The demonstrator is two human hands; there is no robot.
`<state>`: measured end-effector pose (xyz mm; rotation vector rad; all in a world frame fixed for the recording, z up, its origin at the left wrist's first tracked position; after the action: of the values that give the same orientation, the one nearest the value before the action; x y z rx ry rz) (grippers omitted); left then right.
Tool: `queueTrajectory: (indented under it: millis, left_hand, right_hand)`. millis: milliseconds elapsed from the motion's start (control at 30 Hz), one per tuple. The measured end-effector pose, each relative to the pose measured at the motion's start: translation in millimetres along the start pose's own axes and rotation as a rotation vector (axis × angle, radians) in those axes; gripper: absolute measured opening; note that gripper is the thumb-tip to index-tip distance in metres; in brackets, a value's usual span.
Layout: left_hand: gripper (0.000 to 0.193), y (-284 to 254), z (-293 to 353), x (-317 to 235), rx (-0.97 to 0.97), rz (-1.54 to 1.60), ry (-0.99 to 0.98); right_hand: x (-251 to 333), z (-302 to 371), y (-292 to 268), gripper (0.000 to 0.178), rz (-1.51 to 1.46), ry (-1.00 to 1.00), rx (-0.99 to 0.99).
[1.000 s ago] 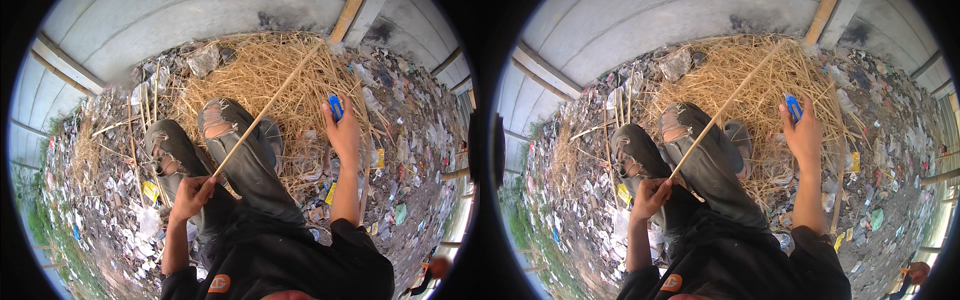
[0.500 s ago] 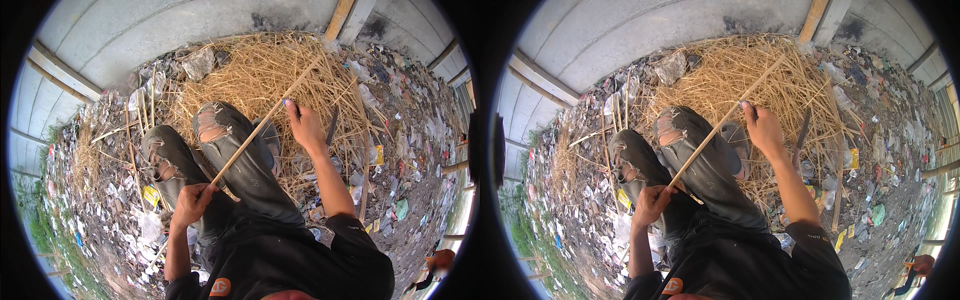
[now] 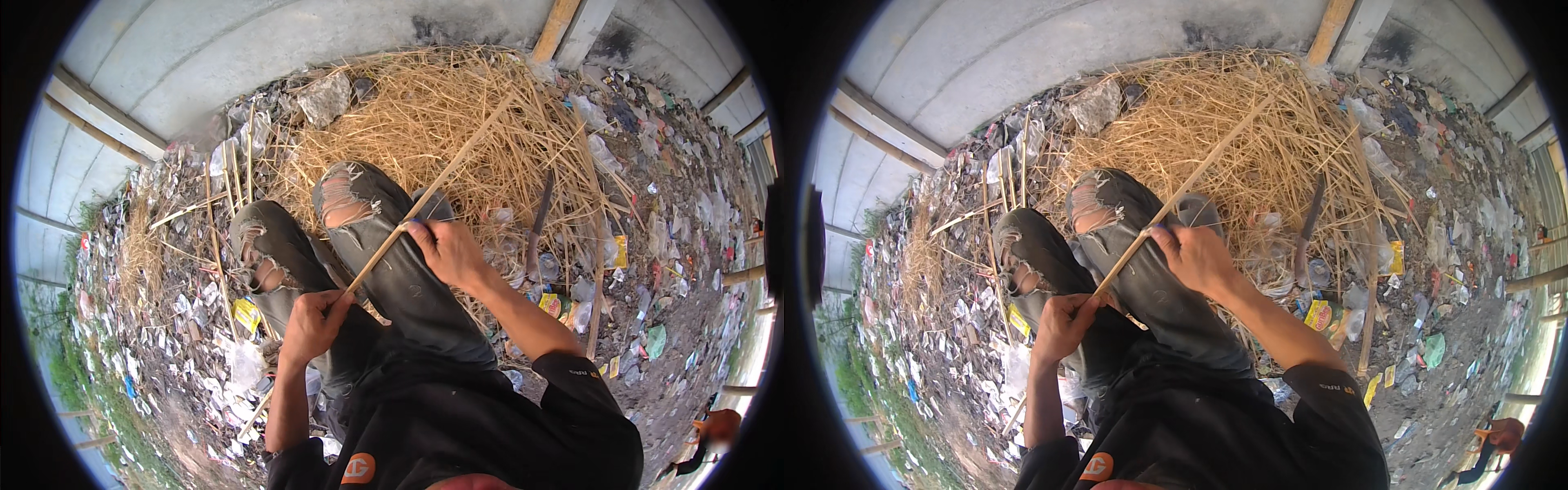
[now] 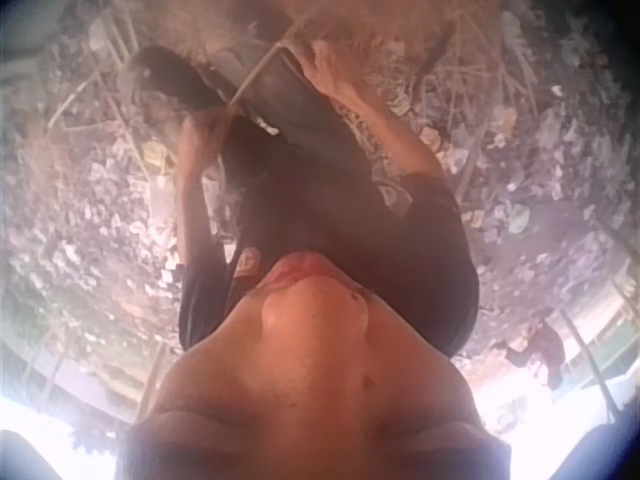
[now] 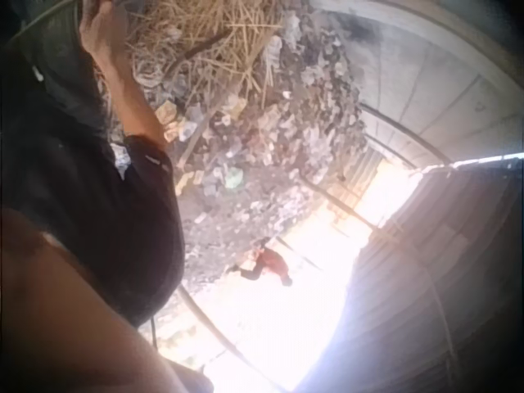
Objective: The person sits on a bed of straw and uses a blue utility knife to shave the surface of a long, thin bamboo stick. They hold the stick with their left hand and scrape along its length with the knife in their right hand, removing thin strips of material.
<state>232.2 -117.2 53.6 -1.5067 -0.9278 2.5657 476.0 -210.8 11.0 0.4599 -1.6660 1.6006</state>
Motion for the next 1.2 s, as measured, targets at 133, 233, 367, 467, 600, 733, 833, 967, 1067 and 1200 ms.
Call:
queueTrajectory:
  millis: [133,233,367,467,600,733,833,967,1067,1200]
  left_hand:
    - [0.031,15,-22,-4,-0.025,0.016,0.034]
    - [0.035,15,-41,-22,-0.024,-0.019,0.105]
    - [0.035,12,-42,-24,0.042,0.041,0.075]
    - [0.034,14,-37,-18,0.049,0.061,0.085]
    - [0.028,16,-30,-22,0.098,0.006,0.117]
    - [0.025,13,-9,-19,0.021,-0.072,0.200]
    - [0.027,1,24,-2,-0.029,-0.069,0.107]
    - [0.023,-8,62,19,-0.146,-0.178,0.006]
    - [0.018,-5,71,19,-0.264,-0.285,0.027]
    - [0.014,2,70,15,-0.361,-0.367,0.111]
  right_hand:
    - [20,11,15,0.059,0.083,0.003,0.039]
    - [25,17,18,0.054,0.112,-0.012,0.012]
    - [9,13,10,0.058,-0.301,-0.034,0.199]
    - [-19,7,-6,0.046,-0.620,0.024,-0.013]
    - [-20,-10,-16,0.030,-0.806,0.077,-0.139]
    - [-35,-24,-25,0.024,-1.263,0.030,-0.250]
    - [-57,-30,-55,0.027,-1.216,0.099,-0.430]
    - [-82,-26,-77,0.047,-0.558,0.196,-0.365]
    - [-61,-10,-79,0.061,-0.145,0.204,-0.318]
    - [-50,4,-70,0.053,0.025,0.235,-0.292]
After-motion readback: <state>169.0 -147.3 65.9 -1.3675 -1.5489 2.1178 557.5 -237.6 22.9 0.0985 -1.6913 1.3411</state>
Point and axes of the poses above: each hand's wrist, its own z-axis away from the middle knuckle, its own y-axis out of the palm, x = y × z, the point moved 5 cm from there along -z, towards the middle knuckle, and after that the axes turned 14 degrees about x, right-handed, at the moved point
